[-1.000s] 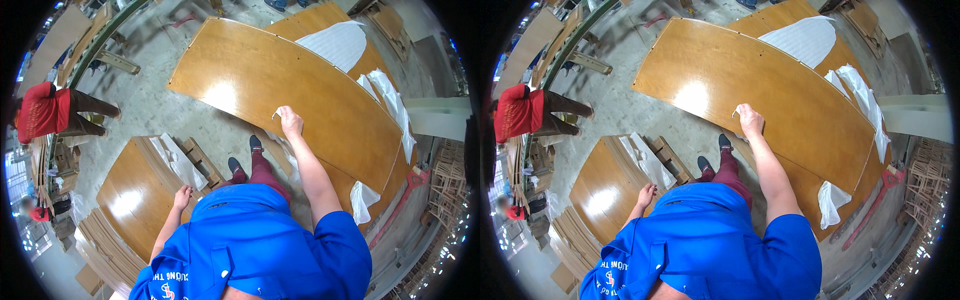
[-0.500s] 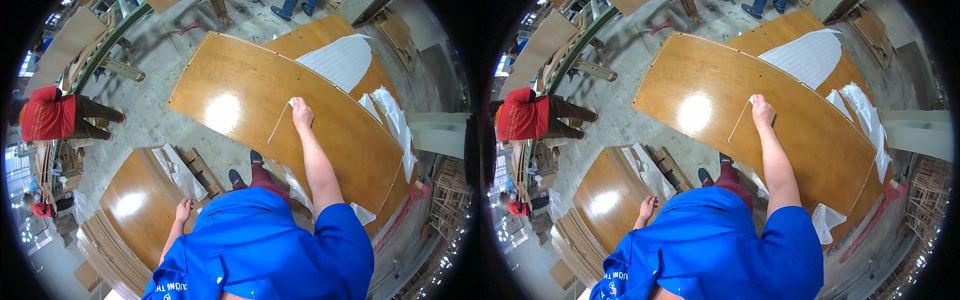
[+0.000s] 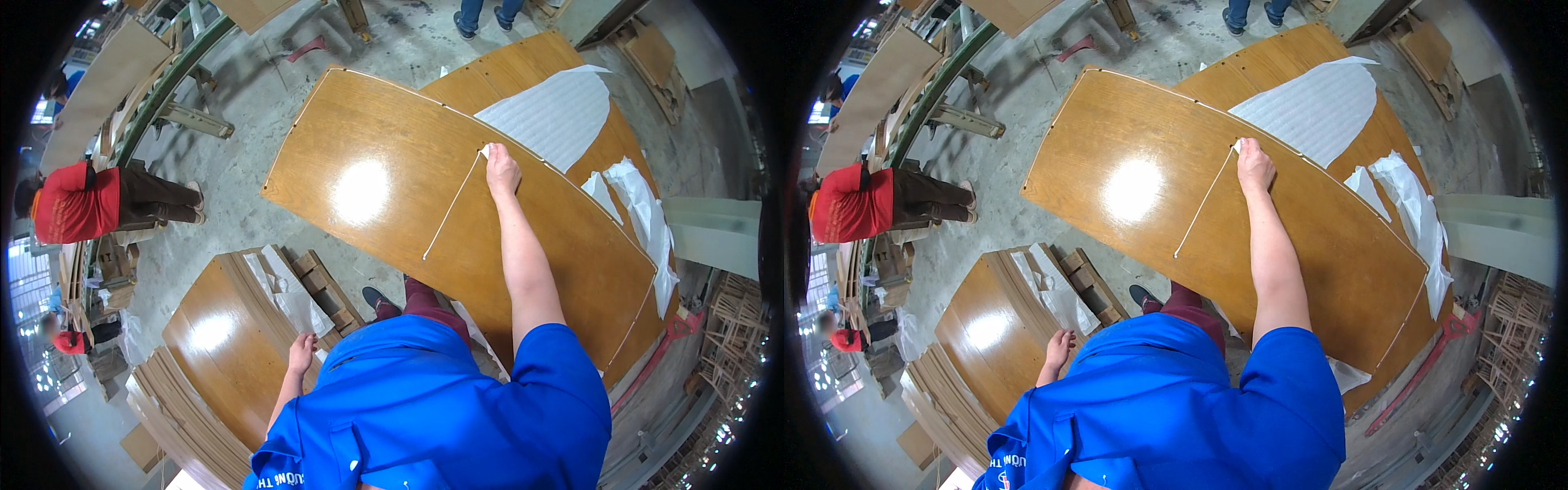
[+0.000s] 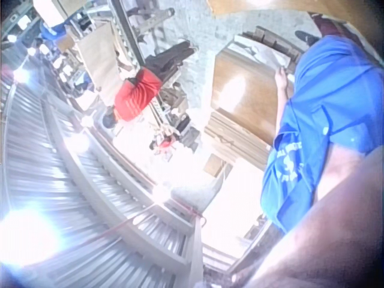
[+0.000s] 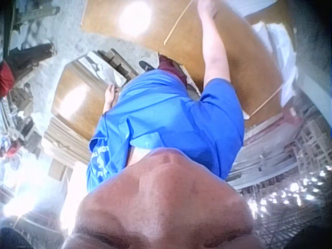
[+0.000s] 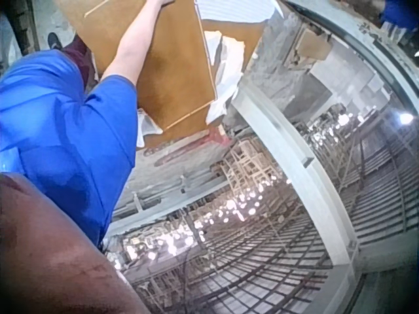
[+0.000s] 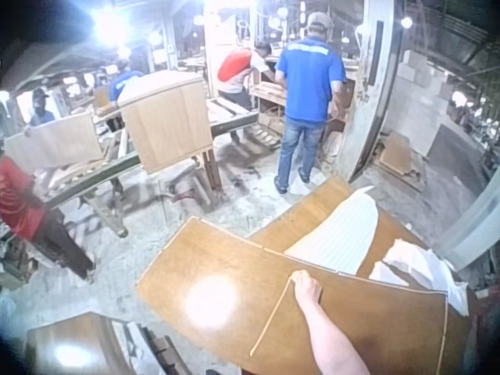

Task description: The person wipes the surface of wooden furniture pieces with a white cloth in a workshop. They remove protective paper from a tabletop, wipe the surface, and then wipe the edges and underside of other wooden panels on a conveyor.

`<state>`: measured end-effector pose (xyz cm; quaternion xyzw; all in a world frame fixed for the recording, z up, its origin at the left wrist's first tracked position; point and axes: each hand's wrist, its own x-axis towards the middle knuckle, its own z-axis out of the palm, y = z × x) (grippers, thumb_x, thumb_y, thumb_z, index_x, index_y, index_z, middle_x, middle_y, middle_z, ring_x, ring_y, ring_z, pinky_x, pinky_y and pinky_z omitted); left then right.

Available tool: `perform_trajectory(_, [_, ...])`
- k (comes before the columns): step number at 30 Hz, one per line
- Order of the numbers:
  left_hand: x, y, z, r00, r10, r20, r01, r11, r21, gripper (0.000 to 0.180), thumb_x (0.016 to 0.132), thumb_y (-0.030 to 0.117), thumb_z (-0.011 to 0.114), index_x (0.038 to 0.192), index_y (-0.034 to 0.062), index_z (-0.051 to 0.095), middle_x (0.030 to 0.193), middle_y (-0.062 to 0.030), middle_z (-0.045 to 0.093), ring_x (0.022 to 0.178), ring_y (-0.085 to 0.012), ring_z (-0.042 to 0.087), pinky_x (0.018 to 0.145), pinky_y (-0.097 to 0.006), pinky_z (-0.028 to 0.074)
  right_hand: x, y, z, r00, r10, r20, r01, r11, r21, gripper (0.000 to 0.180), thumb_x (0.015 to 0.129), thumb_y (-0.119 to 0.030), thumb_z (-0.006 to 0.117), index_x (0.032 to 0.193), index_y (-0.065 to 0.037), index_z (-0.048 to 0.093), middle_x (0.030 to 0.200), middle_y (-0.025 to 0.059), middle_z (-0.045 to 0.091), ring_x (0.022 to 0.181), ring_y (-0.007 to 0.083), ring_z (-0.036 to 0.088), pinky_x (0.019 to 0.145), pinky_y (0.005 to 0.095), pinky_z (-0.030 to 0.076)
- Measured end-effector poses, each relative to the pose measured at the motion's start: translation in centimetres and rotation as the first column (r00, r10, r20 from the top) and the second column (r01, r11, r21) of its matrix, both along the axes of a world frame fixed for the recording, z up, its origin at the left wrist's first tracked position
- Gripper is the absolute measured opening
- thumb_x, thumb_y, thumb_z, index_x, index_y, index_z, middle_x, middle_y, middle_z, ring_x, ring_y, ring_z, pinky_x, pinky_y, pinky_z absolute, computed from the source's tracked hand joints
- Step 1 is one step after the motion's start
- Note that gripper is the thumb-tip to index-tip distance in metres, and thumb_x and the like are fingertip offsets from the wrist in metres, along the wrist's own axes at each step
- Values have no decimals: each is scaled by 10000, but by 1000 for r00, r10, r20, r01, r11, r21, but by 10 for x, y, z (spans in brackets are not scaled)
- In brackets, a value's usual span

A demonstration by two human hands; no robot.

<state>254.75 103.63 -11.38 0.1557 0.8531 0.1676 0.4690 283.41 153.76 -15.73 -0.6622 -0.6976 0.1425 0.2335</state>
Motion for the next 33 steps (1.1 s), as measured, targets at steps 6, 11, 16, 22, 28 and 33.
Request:
perform_trajectory(6, [12, 12, 0, 1000, 5, 22, -5, 1000, -21, 304, 930, 235, 439, 1068, 5, 583, 926, -136, 651, 773, -198, 636, 712, -315, 511, 3, 5, -1, 999, 38, -11, -38, 999, 9, 311, 931, -392, 414, 890, -123, 564, 754, 188, 634, 727, 412, 603, 628, 510, 461])
perform_trajectory(11, [17, 11, 2, 1000, -24, 12, 24, 1000, 12, 301, 931, 226, 430, 1063, 4, 584, 928, -137, 651, 786, -205, 635, 723, -317, 510, 3, 25, -1, 1000, -9, 11, 8, 999, 38, 310, 928, -392, 421, 898, -124, 574, 754, 187, 637, 719, 405, 609, 622, 508, 463])
perform_trajectory(16, [19, 1, 4, 999, 41, -13, -40, 997, 64, 309, 926, 240, 438, 1054, 2, 588, 919, -131, 652, 793, -209, 634, 740, -320, 507, 5, 40, 5, 996, -55, 70, 61, 994, -94, 298, 933, -393, 377, 957, -179, 582, 805, 193, 642, 779, 412, 612, 660, 512, 470])
perform_trajectory(22, [15, 10, 12, 1000, 29, -10, -28, 994, 101, 334, 906, 288, 478, 1050, 10, 594, 962, -149, 643, 865, -228, 621, 761, -333, 480, -16, 23, 37, 817, -36, -576, -7, 997, -72, 299, 936, -336, 396, 1076, -112, 537, 902, 129, 641, 836, 290, 614, 651, 393, 471])
perform_trajectory(28, [14, 69, 53, 999, 10, -53, 20, 841, 540, 500, 884, 366, 540, 1212, -8, 489, 1132, -175, 576, 1026, -287, 568, 890, -357, 444, -125, -126, 87, 2, -615, -788, -918, 312, -246, 312, 956, -292, 355, 1150, -115, 526, 1039, 64, 592, 936, 178, 557, 725, 312, 455])
perform_trajectory(33, [11, 97, 134, 968, 96, -232, 94, 718, 689, 505, 873, 312, 585, 1224, -19, 437, 1094, -171, 555, 958, -252, 568, 833, -355, 459, -213, -256, 121, 124, -469, -874, -989, 10, -146, 336, 970, -264, 353, 1206, -72, 497, 1107, 110, 577, 1041, 231, 536, 850, 390, 443])
